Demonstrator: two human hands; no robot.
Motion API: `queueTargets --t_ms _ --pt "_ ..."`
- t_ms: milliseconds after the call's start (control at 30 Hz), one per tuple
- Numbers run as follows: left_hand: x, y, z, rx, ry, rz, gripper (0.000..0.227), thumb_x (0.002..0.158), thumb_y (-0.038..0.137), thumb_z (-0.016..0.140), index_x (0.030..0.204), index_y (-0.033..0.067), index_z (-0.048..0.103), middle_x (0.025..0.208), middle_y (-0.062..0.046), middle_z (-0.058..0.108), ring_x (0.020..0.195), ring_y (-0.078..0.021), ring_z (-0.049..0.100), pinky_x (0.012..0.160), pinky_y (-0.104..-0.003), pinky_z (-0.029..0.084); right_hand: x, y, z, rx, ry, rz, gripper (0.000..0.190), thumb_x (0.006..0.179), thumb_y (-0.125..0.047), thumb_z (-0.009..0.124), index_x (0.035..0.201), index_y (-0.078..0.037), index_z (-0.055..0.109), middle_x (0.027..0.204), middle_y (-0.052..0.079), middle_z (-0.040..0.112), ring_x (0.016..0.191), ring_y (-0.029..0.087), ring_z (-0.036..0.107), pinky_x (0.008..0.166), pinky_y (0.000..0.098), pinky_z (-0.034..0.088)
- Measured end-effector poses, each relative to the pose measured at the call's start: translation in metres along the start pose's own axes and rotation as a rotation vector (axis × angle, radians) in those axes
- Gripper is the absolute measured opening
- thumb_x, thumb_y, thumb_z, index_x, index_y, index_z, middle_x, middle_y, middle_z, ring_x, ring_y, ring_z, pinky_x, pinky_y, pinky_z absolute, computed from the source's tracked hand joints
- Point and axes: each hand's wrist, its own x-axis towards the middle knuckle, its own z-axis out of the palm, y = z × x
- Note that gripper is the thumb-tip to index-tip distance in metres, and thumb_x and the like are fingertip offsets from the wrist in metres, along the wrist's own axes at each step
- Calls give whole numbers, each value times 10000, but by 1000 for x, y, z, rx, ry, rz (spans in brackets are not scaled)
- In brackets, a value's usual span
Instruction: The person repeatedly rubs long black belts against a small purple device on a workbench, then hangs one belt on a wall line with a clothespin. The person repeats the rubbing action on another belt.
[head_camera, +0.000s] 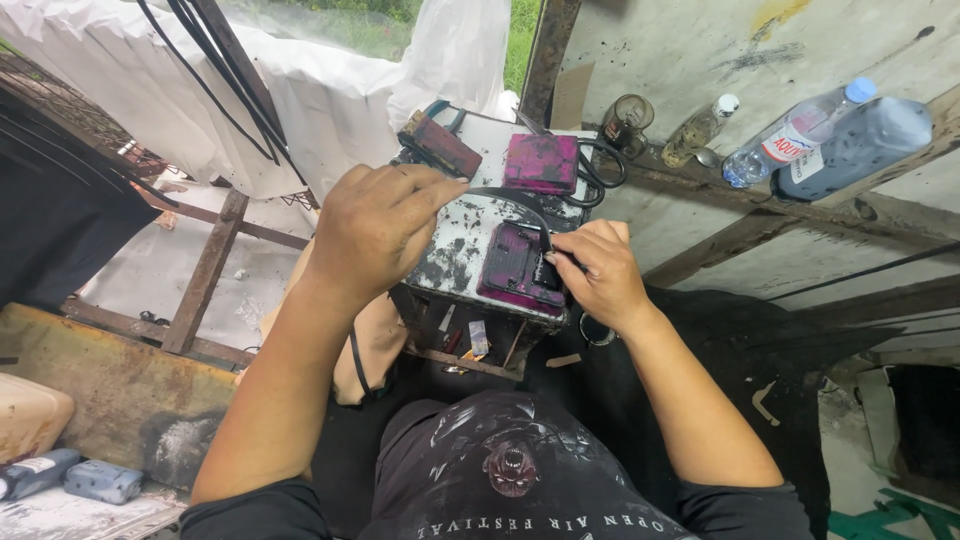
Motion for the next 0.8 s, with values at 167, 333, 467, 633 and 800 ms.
queueTargets --t_ms 167,333,467,633,800 --pt "-4 -16 -7 87 -6 27 91 995 180 727 1039 154 803 839 -6 722 727 -174 652 708 -308 474 3 1 3 -34 -20 -49 147 953 -135 740 1096 -132 770 911 -3 759 849 227 678 855 350 441" --pt "-18 -37 -9 148 -22 -3 63 993 208 748 977 203 809 827 26 707 827 -181 640 883 -336 441 10 -7 1 -56 -42 -81 160 963 -119 724 1117 -109 761 876 29 733 836 254 672 843 373 457" --pt "-32 -53 -5 129 -31 -48 64 996 234 754 1000 217 816 820 40 721 860 -179 646 977 -363 402 8 -3 5 -83 -42 -78 162 955 -124 727 1112 -126 764 857 11 734 833 238 679 849 368 468" --pt "-49 -66 0 174 -101 -93 26 958 222 787 958 218 813 820 25 725 921 -200 625 1074 -456 329 7 -1 7 -84 -38 -120 121 956 -127 725 1070 -125 764 844 21 723 820 244 677 835 371 477" --pt "-60 -69 7 213 -158 -121 52 955 250 794 925 212 812 824 23 732 908 -196 604 1062 -461 316 8 -6 3 -101 -60 -125 114 954 -125 721 1046 -164 775 875 -32 730 839 193 667 853 335 456"
